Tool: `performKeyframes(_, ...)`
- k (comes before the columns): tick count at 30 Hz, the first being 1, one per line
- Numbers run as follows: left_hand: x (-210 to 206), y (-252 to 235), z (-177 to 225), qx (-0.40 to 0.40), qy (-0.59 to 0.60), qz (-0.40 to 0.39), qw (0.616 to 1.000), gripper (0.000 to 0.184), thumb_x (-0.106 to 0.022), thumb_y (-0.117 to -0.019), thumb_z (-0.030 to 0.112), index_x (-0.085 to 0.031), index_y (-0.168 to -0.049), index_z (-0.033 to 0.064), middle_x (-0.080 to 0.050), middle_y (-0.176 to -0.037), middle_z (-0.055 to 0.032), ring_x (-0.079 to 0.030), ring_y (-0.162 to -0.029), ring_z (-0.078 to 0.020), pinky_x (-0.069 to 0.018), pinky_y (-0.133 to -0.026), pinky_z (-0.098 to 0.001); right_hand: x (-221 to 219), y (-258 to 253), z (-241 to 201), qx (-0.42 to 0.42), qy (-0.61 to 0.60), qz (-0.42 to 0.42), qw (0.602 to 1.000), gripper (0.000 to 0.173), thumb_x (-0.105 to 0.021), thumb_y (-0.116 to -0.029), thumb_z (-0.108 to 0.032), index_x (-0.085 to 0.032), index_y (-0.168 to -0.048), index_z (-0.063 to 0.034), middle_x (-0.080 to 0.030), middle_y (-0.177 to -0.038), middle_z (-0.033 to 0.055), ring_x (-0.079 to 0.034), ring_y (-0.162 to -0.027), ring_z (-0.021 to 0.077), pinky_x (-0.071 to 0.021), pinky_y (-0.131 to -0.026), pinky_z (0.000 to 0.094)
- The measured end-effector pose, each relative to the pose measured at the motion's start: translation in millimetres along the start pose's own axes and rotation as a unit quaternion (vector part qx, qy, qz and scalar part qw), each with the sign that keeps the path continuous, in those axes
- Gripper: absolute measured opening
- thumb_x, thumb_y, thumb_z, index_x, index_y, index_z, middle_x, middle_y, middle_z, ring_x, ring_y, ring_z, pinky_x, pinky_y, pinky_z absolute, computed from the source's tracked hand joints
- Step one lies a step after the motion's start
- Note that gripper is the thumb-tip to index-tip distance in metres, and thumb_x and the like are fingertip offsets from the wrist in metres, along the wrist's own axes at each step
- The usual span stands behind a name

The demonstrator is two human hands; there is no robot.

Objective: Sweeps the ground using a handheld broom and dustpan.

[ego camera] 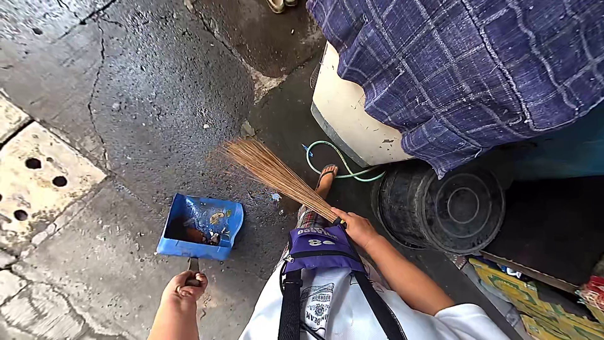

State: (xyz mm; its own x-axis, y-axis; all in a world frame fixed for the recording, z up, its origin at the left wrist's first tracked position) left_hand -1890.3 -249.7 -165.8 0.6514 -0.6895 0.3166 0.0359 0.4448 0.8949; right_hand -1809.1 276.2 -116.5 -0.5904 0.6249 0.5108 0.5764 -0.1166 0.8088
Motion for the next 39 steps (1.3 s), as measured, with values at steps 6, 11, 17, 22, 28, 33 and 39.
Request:
performKeyframes(6, -24, 0, -7, -0.017, -0.025, -0.007, 1.000, 0.005, -0.048, -0.0977, 0.009, -0.046, -0.094, 0.0112, -0.048, -0.070, -0.0054, -0.048, -0.049, -0.0098, -0.0445, -0.043, -0.0190, -4, 1, 0, 0.008, -0.015, -0.013, 1.000, 0.070, -0.049, -0.1016, -0.011, -0.031, -0.160, -0.0450, -0.063, -0.137, 0.0164, -0.063, -0.122, 0.0349, -0.0504, -0.101, 0.0569)
performKeyframes(11, -23, 1, -6, -0.015, -0.012, -0.002, 1.000, 0.006, -0.048, -0.0971, 0.010, -0.046, -0.092, 0.0111, -0.049, -0.069, -0.0054, -0.048, -0.047, -0.0094, -0.0436, -0.041, -0.0181, -19, 2, -8, 0.030, -0.027, -0.041, 0.998, 0.074, -0.053, -0.0990, -0.009, -0.033, -0.160, -0.0456, -0.063, -0.138, 0.0152, -0.063, -0.122, 0.0345, -0.0507, -0.101, 0.0566)
performKeyframes(17, -1, -10, 1, 0.004, 0.013, 0.005, 1.000, 0.005, -0.049, -0.0953, 0.009, -0.047, -0.091, 0.0102, -0.049, -0.067, -0.0055, -0.048, -0.045, -0.0087, -0.0434, -0.040, -0.0177, -1, -12, -15, 0.042, -0.025, -0.023, 0.999, 0.070, -0.051, -0.1009, -0.012, -0.033, -0.159, -0.0450, -0.063, -0.140, 0.0121, -0.061, -0.127, 0.0306, -0.0482, -0.107, 0.0537)
performKeyframes(22, -9, -6, 5, 0.011, 0.008, 0.004, 1.000, 0.004, -0.048, -0.0949, 0.007, -0.047, -0.093, 0.0100, -0.049, -0.068, -0.0056, -0.048, -0.046, -0.0090, -0.0436, -0.041, -0.0176, 7, -29, -5, 0.016, -0.055, -0.002, 0.998, 0.065, -0.057, -0.1017, -0.024, -0.034, -0.160, -0.0395, -0.064, -0.140, 0.0109, -0.061, -0.128, 0.0291, -0.0474, -0.109, 0.0518)
performKeyframes(28, -24, 0, 4, 0.029, 0.002, 0.019, 0.999, 0.005, -0.048, -0.0953, 0.007, -0.047, -0.093, 0.0111, -0.048, -0.068, -0.0038, -0.047, -0.046, -0.0072, -0.0425, -0.041, -0.0158, -26, -80, -12, -0.090, -0.388, 0.007, 0.917, 0.072, -0.063, -0.1035, -0.027, -0.027, -0.160, -0.0004, -0.045, -0.156, 0.0230, -0.046, -0.144, 0.0307, -0.0356, -0.121, 0.0443)
performKeyframes(33, -28, -4, 7, 0.030, -0.006, 0.021, 0.999, 0.005, -0.048, -0.0955, 0.007, -0.046, -0.092, 0.0106, -0.047, -0.064, -0.0034, -0.046, -0.043, -0.0073, -0.0421, -0.038, -0.0168, -28, -101, -49, -0.046, -0.592, -0.106, 0.797, 0.059, -0.058, -0.1041, -0.029, -0.039, -0.157, -0.0118, -0.060, -0.140, 0.0150, -0.063, -0.122, 0.0220, -0.0537, -0.101, 0.0403)
performKeyframes(39, -25, -6, 12, 0.037, 0.006, 0.014, 0.999, 0.007, -0.047, -0.0962, 0.008, -0.046, -0.091, 0.0113, -0.047, -0.063, -0.0024, -0.045, -0.043, -0.0077, -0.0415, -0.038, -0.0178, 22, -85, -95, 0.096, -0.478, -0.053, 0.871, 0.065, -0.063, -0.1010, -0.019, -0.035, -0.159, -0.0054, -0.054, -0.148, 0.0178, -0.062, -0.124, 0.0195, -0.0526, -0.105, 0.0355)
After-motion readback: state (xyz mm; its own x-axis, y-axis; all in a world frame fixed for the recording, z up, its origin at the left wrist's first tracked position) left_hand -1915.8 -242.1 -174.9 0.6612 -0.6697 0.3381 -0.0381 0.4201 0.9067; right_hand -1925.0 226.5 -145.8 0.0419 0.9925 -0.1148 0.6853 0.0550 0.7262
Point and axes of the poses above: each hand's wrist, its own y-axis away from the middle knuckle, its own x-axis out of the back of the hand, z = x × y, the point moved 8 cm from there along -y, towards the middle knuckle
